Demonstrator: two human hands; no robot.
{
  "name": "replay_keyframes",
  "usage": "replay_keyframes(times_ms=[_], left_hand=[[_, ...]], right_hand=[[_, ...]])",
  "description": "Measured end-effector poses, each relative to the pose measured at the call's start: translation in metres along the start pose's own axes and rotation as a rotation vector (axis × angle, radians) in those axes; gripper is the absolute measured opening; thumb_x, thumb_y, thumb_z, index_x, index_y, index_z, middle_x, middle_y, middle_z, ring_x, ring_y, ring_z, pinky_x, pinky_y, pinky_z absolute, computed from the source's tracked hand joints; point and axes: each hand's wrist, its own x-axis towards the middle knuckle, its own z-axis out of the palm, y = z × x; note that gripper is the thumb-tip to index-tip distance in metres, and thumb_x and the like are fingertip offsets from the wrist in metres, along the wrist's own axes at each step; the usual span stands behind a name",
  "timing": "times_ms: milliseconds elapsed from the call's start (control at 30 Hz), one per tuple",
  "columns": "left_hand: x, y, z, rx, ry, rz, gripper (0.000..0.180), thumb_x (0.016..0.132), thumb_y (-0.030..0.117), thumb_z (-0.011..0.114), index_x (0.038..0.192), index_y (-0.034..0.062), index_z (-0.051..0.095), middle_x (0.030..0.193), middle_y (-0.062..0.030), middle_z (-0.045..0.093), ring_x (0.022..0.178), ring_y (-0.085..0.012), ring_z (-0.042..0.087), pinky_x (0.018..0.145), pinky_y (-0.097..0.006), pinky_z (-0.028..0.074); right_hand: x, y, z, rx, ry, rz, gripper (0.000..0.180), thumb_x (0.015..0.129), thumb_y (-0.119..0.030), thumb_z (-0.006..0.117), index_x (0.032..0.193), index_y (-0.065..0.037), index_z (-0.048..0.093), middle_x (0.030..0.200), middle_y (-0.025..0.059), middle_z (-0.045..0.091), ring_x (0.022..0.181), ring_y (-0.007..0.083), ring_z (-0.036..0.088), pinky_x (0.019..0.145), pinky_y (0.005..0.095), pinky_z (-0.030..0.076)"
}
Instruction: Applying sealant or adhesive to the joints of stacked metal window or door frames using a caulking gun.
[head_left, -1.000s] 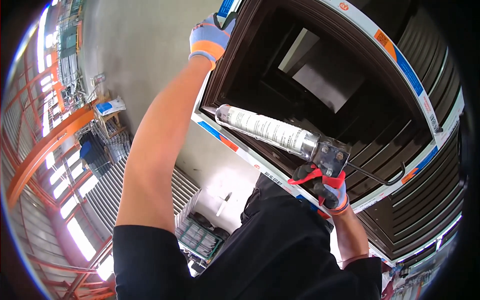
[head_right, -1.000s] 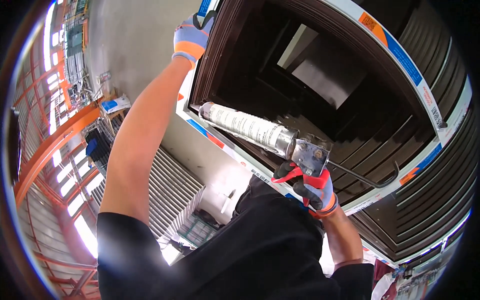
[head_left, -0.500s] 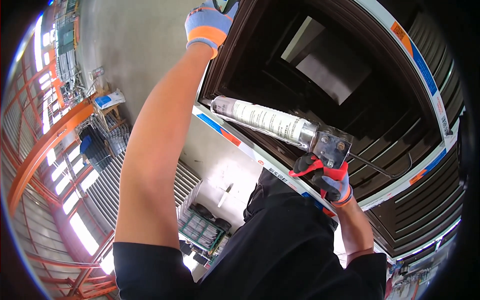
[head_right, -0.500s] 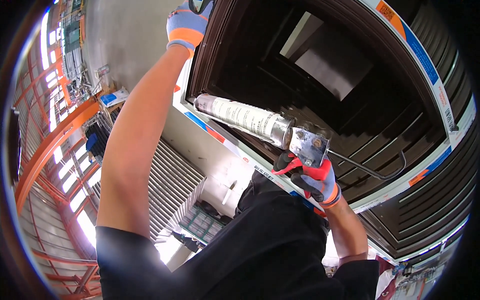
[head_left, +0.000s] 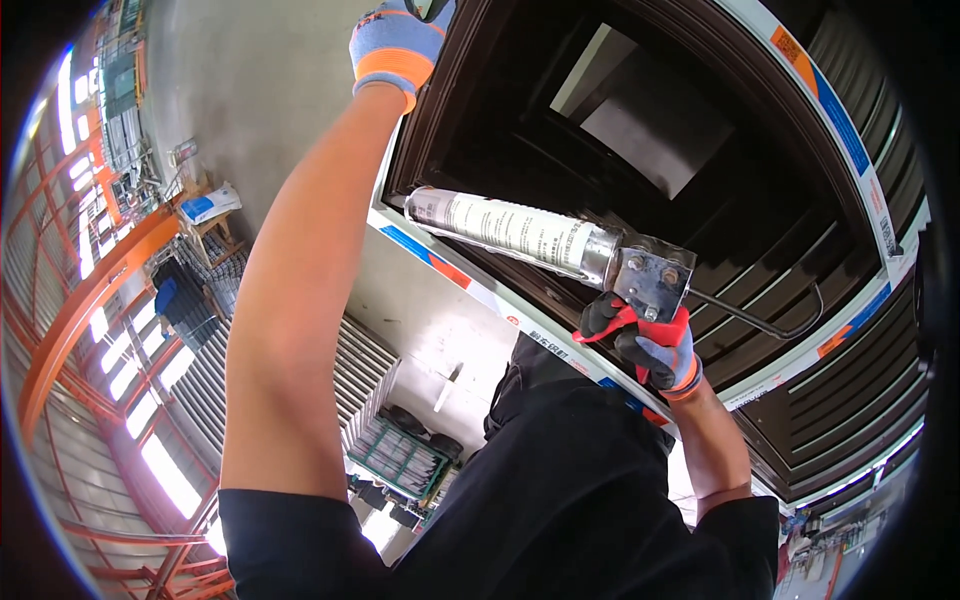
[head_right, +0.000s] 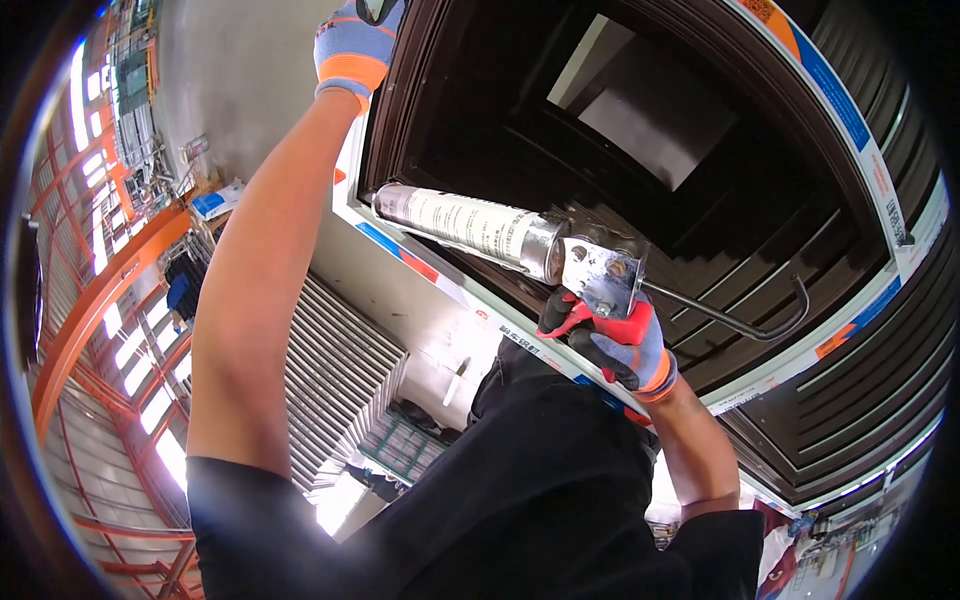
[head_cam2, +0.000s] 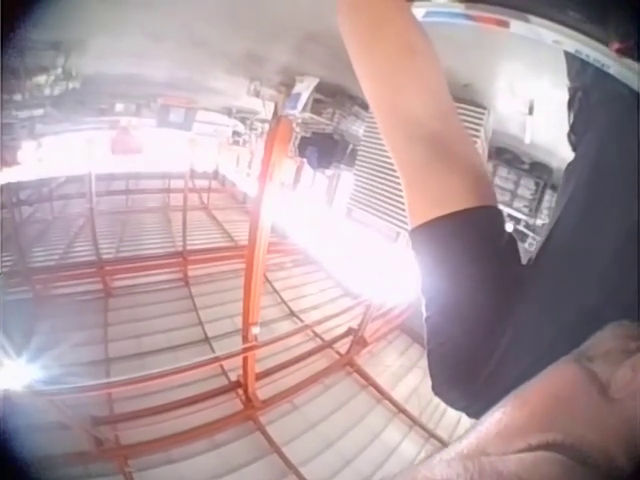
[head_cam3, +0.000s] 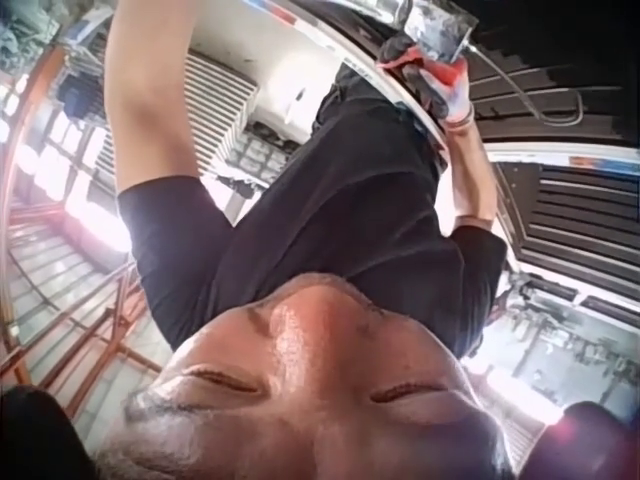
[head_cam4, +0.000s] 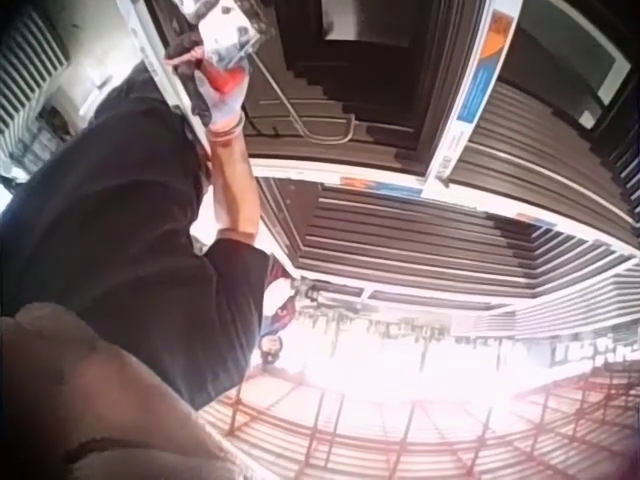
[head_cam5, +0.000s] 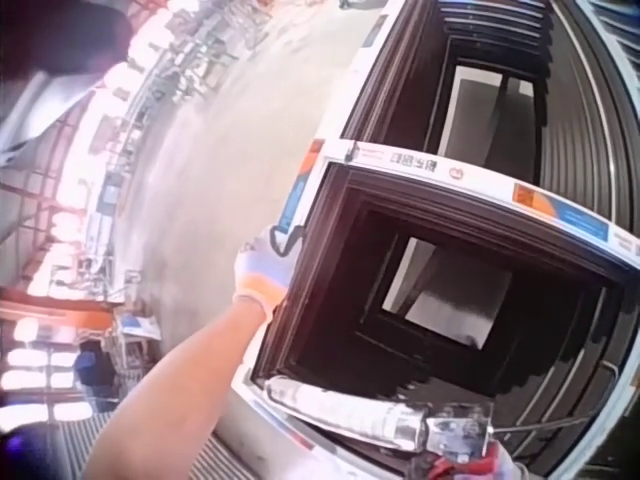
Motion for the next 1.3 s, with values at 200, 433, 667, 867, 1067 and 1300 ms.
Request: replay_keyframes(times_ms=[200, 433, 667, 867, 1067, 1300], left_hand=[[0.0, 0.002, -0.005, -0.054, -0.032, -0.04, 0.035, 0.093, 0.045, 0.063, 0.097, 0.0117, 0.075, 0.089, -0.019, 0.074, 0.091, -0.038, 0.073, 0.081, -0.047, 0.057], [-0.002, 0.001, -0.003, -0.053, 0.009, -0.054, 0.036, 0.093, 0.043, 0.062, 0.099, 0.0108, 0.076, 0.09, -0.02, 0.074, 0.091, -0.0386, 0.072, 0.082, -0.046, 0.057], [-0.002, 0.001, -0.005, -0.058, -0.003, -0.018, 0.034, 0.092, 0.042, 0.062, 0.1, 0.0113, 0.076, 0.092, -0.02, 0.074, 0.092, -0.0388, 0.072, 0.082, -0.046, 0.056], [-0.001, 0.001, -0.003, -0.077, -0.005, 0.005, 0.035, 0.093, 0.042, 0.062, 0.099, 0.0108, 0.076, 0.091, -0.0204, 0.074, 0.092, -0.0393, 0.072, 0.082, -0.046, 0.056], [0.0, -0.001, -0.002, -0.073, 0.021, -0.003, 0.035, 0.094, 0.042, 0.062, 0.099, 0.0103, 0.076, 0.091, -0.0211, 0.073, 0.091, -0.0399, 0.072, 0.082, -0.047, 0.056], [-0.001, 0.004, -0.005, -0.082, 0.005, 0.012, 0.034, 0.093, 0.041, 0.063, 0.097, 0.0097, 0.075, 0.09, -0.0213, 0.073, 0.093, -0.0404, 0.071, 0.082, -0.047, 0.056]], right_hand=[[-0.009, 0.001, -0.003, -0.083, 0.035, -0.006, 0.025, 0.094, -0.017, 0.067, 0.097, 0.007, 0.071, 0.101, 0.0167, 0.071, 0.096, 0.0313, 0.069, 0.091, 0.0414, 0.053], [-0.009, 0.004, -0.006, 0.004, -0.028, 0.047, 0.032, 0.091, -0.009, 0.067, 0.118, 0.006, 0.058, 0.102, 0.0168, 0.064, 0.098, 0.0316, 0.063, 0.09, 0.0519, 0.053], [-0.004, 0.003, -0.003, -0.035, -0.027, -0.031, 0.024, 0.091, -0.011, 0.067, 0.106, 0.007, 0.064, 0.102, 0.0175, 0.067, 0.096, 0.0309, 0.066, 0.091, 0.0466, 0.053], [-0.009, 0.008, -0.007, -0.061, 0.028, 0.02, 0.029, 0.093, -0.017, 0.07, 0.108, 0.007, 0.066, 0.106, 0.0171, 0.07, 0.098, 0.0277, 0.068, 0.094, 0.0413, 0.052], [-0.013, 0.013, -0.007, 0.215, 0.027, 0.096, 0.043, 0.088, -0.011, 0.075, 0.125, 0.007, 0.061, 0.114, 0.0142, 0.069, 0.102, 0.024, 0.068, 0.097, 0.0392, 0.051], [-0.017, 0.018, -0.033, 0.081, -0.066, 0.053, 0.042, 0.089, -0.016, 0.073, 0.123, 0.006, 0.064, 0.115, 0.0151, 0.07, 0.111, 0.0265, 0.066, 0.103, 0.0388, 0.047]])
